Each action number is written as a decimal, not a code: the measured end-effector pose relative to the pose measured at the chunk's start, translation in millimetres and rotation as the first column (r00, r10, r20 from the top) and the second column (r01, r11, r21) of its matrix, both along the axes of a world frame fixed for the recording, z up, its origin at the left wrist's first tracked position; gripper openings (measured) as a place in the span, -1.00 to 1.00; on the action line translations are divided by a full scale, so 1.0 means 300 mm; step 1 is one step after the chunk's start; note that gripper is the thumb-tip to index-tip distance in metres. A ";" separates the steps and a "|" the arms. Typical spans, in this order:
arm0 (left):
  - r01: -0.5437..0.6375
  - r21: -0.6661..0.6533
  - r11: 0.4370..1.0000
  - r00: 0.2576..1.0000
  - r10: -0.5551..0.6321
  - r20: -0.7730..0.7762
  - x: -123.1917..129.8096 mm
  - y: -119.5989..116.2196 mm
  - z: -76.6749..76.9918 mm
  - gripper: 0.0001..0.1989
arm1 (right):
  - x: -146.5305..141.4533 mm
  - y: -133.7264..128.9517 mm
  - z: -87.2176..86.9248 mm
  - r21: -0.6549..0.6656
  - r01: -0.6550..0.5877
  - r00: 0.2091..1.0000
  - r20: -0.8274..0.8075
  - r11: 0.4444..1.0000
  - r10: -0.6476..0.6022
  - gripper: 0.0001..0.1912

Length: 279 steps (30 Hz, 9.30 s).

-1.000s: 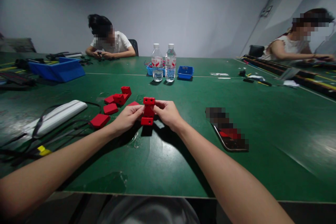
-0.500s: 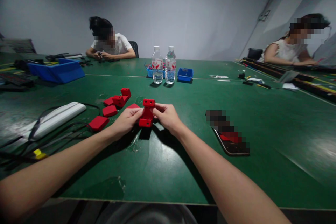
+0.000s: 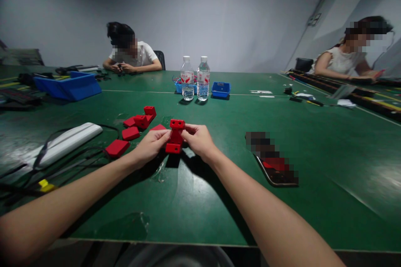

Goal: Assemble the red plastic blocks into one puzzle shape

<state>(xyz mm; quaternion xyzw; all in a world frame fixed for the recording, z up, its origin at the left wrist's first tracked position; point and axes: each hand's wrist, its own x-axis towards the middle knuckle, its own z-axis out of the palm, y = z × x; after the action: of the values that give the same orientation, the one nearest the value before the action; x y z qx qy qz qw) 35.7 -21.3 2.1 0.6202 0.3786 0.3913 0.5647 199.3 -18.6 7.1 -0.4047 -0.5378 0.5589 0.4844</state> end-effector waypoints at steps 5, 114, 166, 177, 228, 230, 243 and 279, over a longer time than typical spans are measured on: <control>-0.019 0.008 1.000 1.000 0.019 -0.005 0.000 0.000 -0.003 -0.51 | -0.005 -0.002 0.001 -0.019 0.005 1.000 -0.005 1.000 -0.005 -0.68; -0.153 -0.187 0.970 0.968 0.185 0.169 0.043 -0.022 0.009 -0.61 | 0.002 -0.014 -0.010 0.290 -0.011 0.902 0.416 0.957 -0.116 -0.76; -0.026 0.283 0.959 0.984 0.075 -0.162 -0.034 0.049 -0.026 -0.70 | 0.082 0.031 0.077 -0.060 0.138 0.953 -0.264 0.989 -0.149 -0.63; -0.002 0.293 0.956 0.984 0.053 -0.168 -0.039 0.048 -0.033 -0.70 | 0.083 0.033 0.079 -0.056 0.102 0.974 -0.197 0.993 -0.111 -0.71; -0.176 0.223 0.959 0.957 0.220 -0.189 -0.032 0.052 -0.028 -0.68 | 0.061 0.016 0.053 0.119 0.081 0.994 -0.087 0.990 -0.071 -0.45; -0.226 0.225 0.948 0.949 0.266 -0.167 -0.039 0.061 -0.040 -0.67 | 0.056 0.010 0.049 0.159 0.063 0.998 -0.018 0.985 -0.061 -0.39; -0.233 -0.019 0.972 0.966 0.234 0.113 -0.018 0.053 -0.027 -0.70 | 0.041 0.006 0.039 0.318 0.029 0.996 0.071 0.948 -0.054 -0.51; -0.042 -0.185 0.982 0.935 0.104 0.339 -0.002 0.007 0.008 -0.53 | 0.028 -0.014 0.027 0.399 -0.117 0.993 0.053 0.909 0.105 -0.59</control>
<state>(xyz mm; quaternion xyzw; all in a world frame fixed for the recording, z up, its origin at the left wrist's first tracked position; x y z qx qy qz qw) 35.2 -19.1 4.6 0.4753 0.3288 0.4804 0.6597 207.6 -22.6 15.3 -0.2737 -0.6704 0.4571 0.5164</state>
